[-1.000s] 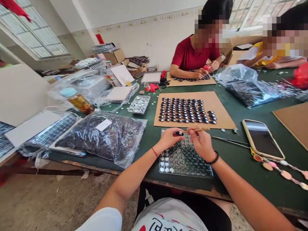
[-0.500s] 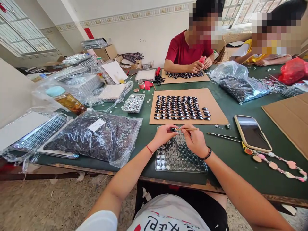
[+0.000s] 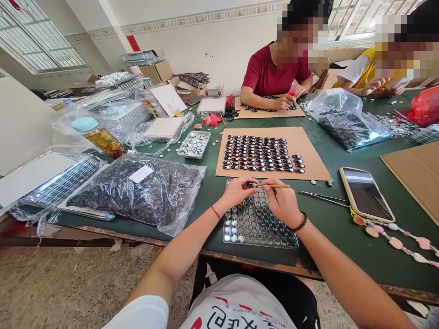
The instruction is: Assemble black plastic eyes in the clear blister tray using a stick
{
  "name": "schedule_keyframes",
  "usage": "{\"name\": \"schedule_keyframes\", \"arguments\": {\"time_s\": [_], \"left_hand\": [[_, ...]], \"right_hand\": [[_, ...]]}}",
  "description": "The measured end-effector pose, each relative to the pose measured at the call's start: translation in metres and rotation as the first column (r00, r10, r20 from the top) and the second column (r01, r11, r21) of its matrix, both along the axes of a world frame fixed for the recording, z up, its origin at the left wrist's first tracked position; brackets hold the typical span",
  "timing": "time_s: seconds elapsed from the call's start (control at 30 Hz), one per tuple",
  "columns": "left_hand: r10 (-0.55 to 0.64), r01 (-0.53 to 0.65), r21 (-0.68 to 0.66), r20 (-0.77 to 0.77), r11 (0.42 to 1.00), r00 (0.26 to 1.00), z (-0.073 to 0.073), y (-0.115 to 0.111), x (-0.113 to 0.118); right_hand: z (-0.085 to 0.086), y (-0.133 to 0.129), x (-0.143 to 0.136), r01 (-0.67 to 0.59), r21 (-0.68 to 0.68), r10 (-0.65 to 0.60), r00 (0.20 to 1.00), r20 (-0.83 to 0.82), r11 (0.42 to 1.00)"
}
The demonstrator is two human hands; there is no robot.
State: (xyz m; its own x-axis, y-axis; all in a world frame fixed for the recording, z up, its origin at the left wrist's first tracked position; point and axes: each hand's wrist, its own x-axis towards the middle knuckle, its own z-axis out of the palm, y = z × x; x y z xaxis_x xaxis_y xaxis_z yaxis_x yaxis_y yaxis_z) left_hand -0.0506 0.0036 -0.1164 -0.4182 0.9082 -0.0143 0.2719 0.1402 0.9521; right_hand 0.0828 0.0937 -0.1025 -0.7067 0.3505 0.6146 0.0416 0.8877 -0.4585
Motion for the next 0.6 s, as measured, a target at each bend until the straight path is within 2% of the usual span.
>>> {"name": "schedule_keyframes", "arguments": {"time_s": [0.2, 0.33, 0.4, 0.43, 0.47, 0.5, 0.53, 0.57, 0.6], "left_hand": [[0.080, -0.081, 0.004, -0.177, 0.997, 0.981, -0.001, -0.007, 0.008], [0.090, -0.101, -0.056, -0.171, 0.993, 0.981, -0.007, -0.008, 0.014], [0.095, -0.105, -0.077, -0.127, 0.991, 0.987, -0.010, -0.008, 0.017], [0.097, -0.106, -0.079, -0.108, 0.991, 0.989, -0.010, -0.009, 0.019], [0.096, -0.103, -0.075, -0.096, 0.992, 0.991, -0.010, -0.009, 0.021], [0.090, -0.096, -0.069, -0.089, 0.993, 0.992, -0.009, -0.010, 0.023], [0.080, -0.085, -0.060, -0.084, 0.995, 0.993, -0.007, -0.011, 0.024], [0.067, -0.071, -0.047, -0.082, 0.996, 0.994, -0.004, -0.013, 0.025], [0.057, -0.060, -0.030, -0.083, 0.998, 0.995, -0.002, -0.014, 0.025]], "right_hand": [[-0.003, -0.008, 0.004, -0.067, 0.028, 0.066, 0.998, 0.021, 0.997], [-0.011, -0.008, 0.007, -0.006, 0.019, 0.005, 0.998, 0.070, 1.000], [-0.012, -0.005, 0.007, 0.081, -0.077, -0.073, 0.992, 0.107, 0.994], [-0.012, -0.003, 0.007, 0.120, -0.178, -0.099, 0.988, 0.120, 0.977], [-0.011, 0.000, 0.006, 0.133, -0.320, -0.097, 0.987, 0.125, 0.938], [-0.010, 0.003, 0.005, 0.113, -0.485, -0.068, 0.992, 0.109, 0.867], [-0.010, 0.006, 0.005, 0.064, -0.639, -0.024, 0.997, 0.071, 0.766], [-0.009, 0.008, 0.004, 0.010, -0.744, 0.018, 0.999, 0.030, 0.668], [-0.010, 0.011, 0.003, -0.012, -0.774, 0.032, 0.999, 0.011, 0.633]]}}
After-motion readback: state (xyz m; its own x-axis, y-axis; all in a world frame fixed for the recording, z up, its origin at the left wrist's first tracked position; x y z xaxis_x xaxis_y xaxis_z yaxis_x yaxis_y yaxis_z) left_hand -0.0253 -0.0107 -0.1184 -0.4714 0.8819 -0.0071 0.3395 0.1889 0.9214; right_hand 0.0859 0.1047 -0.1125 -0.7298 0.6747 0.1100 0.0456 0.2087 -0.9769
